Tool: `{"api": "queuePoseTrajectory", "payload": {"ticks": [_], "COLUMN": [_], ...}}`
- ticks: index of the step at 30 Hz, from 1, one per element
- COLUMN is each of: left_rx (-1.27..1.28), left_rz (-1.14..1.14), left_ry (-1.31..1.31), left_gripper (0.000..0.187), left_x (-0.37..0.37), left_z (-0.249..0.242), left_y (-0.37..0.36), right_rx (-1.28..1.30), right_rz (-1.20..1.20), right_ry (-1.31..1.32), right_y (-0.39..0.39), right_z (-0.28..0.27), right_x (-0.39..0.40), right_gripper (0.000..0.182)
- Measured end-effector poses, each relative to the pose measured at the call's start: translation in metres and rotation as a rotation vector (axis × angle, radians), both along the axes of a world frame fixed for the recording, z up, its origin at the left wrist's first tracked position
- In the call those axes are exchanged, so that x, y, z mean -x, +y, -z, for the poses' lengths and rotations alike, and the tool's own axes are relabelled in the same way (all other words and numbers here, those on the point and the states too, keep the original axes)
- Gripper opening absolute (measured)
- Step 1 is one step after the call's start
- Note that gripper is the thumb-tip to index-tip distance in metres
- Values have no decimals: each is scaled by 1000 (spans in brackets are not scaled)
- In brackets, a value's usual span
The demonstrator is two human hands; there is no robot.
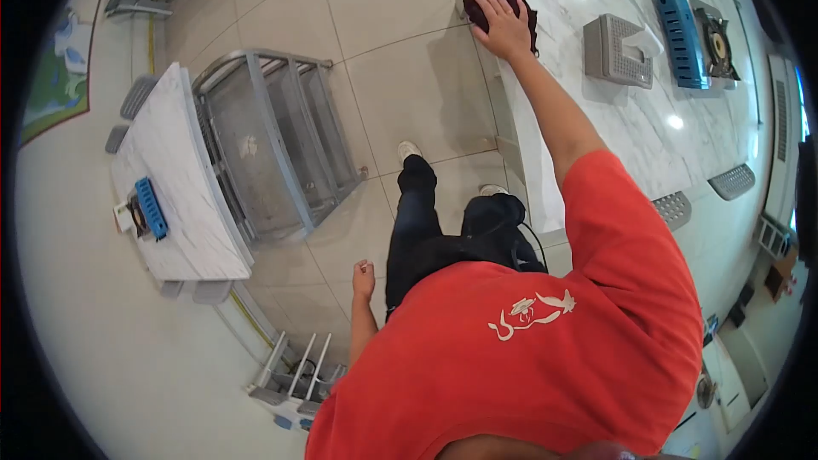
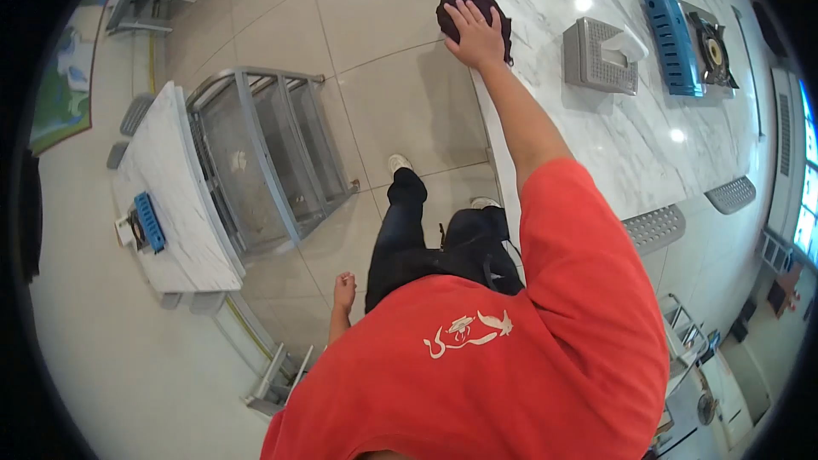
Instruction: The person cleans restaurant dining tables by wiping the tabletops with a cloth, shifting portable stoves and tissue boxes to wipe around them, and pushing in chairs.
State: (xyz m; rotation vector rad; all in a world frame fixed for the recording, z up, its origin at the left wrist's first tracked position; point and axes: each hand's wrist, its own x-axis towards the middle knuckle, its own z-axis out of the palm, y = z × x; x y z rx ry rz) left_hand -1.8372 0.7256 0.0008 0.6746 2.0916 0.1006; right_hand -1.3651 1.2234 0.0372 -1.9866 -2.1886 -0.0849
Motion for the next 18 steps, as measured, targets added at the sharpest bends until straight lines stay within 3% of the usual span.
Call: {"api": "queuePoseTrajectory", "payload": {"ticks": [2,6,10,12,14,18], "left_rx": [48,40,-126,-172,-114,10], "left_rz": [58,255,189,160,346,436], "left_ry": [-27,1,-28,-60,-65,-74], "left_gripper": [39,38,36,37,38,40], "left_x": [25,109,105,103,95,70], "left_z": [8,20,-15,-12,-8,11], "left_y": [48,133,234,271,303,350], "right_rx": [14,147,273,313,296,321], "right_rz": [20,17,87,122,155,117], "right_ry": [36,81,89,61,71,25], "right_y": [-19,-143,-253,-262,-247,-153], "right_z": [1,-21,-28,-27,-27,-28], "right_x": [1,0,-7,-3,4,16], "right_gripper": [66,75,76,75,75,77]}}
